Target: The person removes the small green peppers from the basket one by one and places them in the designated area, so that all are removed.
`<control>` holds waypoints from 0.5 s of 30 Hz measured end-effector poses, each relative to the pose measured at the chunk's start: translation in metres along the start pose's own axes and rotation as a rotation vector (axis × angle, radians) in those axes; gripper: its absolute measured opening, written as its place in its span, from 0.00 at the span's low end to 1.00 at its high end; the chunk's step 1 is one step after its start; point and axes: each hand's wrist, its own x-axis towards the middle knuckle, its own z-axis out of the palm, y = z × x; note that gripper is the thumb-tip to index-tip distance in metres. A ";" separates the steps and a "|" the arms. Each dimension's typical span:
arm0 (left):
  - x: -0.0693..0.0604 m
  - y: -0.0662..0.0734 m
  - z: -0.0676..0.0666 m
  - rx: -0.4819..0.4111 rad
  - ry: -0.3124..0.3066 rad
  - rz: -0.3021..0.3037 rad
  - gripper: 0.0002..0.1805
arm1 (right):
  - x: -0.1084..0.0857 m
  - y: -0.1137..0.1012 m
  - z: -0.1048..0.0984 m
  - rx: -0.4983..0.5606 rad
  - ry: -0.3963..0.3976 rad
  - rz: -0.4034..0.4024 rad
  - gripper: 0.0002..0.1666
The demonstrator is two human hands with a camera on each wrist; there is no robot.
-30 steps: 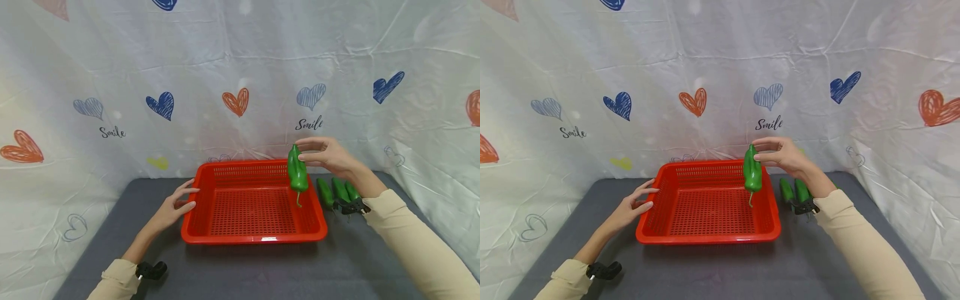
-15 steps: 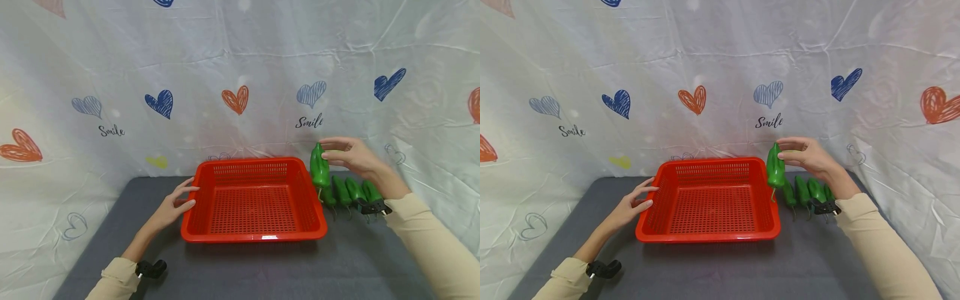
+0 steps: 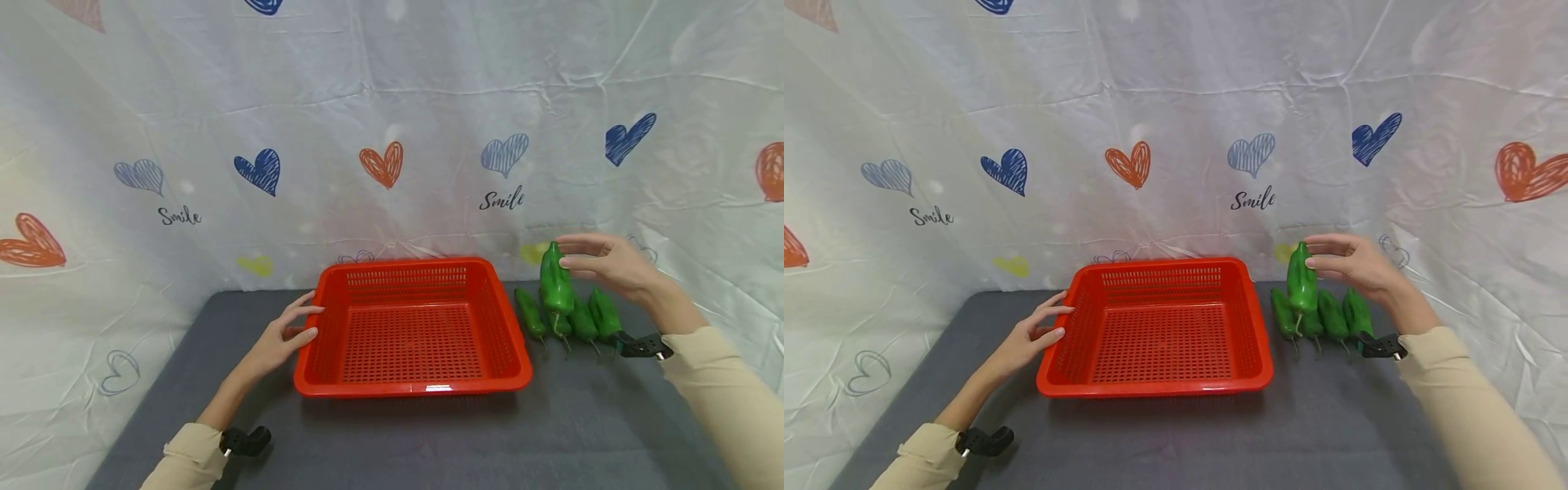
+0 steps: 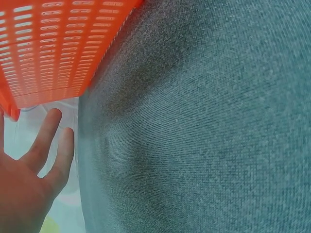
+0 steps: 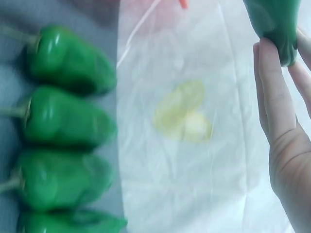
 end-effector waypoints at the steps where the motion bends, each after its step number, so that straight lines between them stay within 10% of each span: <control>1: 0.000 0.000 0.000 0.000 0.000 0.002 0.23 | -0.002 0.003 -0.005 -0.005 0.003 0.004 0.29; 15: 0.001 0.001 0.000 -0.015 -0.009 -0.004 0.23 | -0.031 0.037 -0.070 -0.072 0.025 0.041 0.28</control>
